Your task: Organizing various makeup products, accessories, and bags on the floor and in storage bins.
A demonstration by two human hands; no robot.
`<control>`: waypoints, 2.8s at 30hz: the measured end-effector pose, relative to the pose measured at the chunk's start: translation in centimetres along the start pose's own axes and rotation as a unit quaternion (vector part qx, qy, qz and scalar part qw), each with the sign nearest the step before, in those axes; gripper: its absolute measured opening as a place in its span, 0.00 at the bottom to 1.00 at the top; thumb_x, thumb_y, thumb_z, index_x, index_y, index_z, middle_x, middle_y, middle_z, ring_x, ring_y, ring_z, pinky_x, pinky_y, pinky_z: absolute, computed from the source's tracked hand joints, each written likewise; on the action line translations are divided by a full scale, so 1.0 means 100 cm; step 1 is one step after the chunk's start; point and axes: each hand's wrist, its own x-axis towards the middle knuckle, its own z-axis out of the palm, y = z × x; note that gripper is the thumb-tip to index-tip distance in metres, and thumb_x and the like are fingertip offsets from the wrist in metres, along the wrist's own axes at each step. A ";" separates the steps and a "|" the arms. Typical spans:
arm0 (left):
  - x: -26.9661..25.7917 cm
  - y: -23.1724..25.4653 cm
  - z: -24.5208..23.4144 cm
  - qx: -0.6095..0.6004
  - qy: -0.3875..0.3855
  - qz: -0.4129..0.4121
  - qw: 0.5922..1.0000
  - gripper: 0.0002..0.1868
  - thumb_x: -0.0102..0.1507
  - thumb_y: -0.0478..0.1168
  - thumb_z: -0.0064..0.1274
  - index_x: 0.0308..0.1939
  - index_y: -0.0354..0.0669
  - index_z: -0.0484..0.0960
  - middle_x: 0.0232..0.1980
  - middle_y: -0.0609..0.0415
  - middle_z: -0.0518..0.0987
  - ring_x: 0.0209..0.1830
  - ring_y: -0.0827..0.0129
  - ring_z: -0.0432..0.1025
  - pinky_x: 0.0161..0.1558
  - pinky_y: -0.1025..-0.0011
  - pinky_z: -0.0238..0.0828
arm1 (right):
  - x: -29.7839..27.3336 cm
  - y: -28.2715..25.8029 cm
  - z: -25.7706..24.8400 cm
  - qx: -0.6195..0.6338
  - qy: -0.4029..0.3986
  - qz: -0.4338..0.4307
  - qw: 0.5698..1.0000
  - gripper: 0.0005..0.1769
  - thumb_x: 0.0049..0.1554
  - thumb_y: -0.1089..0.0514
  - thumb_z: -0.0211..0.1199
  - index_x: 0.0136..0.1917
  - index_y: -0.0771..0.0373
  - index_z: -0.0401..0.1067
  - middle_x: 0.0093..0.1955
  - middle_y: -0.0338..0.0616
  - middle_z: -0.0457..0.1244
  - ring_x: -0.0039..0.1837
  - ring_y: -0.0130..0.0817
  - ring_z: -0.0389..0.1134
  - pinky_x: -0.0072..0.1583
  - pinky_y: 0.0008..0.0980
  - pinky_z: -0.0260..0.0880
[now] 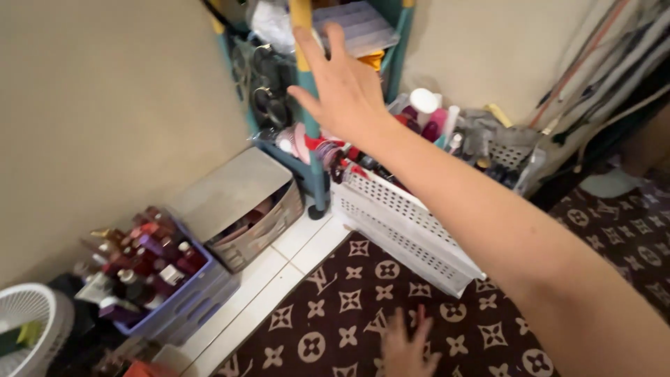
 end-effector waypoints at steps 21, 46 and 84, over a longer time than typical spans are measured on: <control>0.068 -0.109 -0.250 -0.337 0.495 0.143 0.788 0.16 0.71 0.44 0.51 0.57 0.35 0.74 0.40 0.51 0.83 0.36 0.69 0.75 0.39 0.70 0.74 | -0.057 0.012 0.038 0.272 -0.111 0.066 0.954 0.24 0.60 0.49 0.69 0.66 0.58 0.70 0.53 0.47 0.68 0.51 0.46 0.74 0.53 0.43 0.74; -0.215 -0.265 -0.307 -0.641 0.513 0.191 0.538 0.22 0.71 0.48 0.50 0.67 0.46 0.75 0.53 0.56 0.78 0.53 0.72 0.70 0.53 0.66 0.65 | -0.030 -0.334 0.088 0.651 -0.382 0.144 0.640 0.17 0.58 0.64 0.65 0.59 0.68 0.67 0.47 0.47 0.70 0.44 0.30 0.72 0.41 0.29 0.73; -0.135 -0.398 -0.257 -0.756 0.398 -0.124 0.504 0.41 0.70 0.67 0.32 0.81 0.48 0.55 0.79 0.52 0.58 0.79 0.64 0.51 0.73 0.61 0.43 | -0.018 -0.342 0.283 0.273 -0.249 -0.019 0.929 0.14 0.54 0.54 0.71 0.47 0.68 0.80 0.42 0.62 0.69 0.47 0.57 0.72 0.51 0.47 0.72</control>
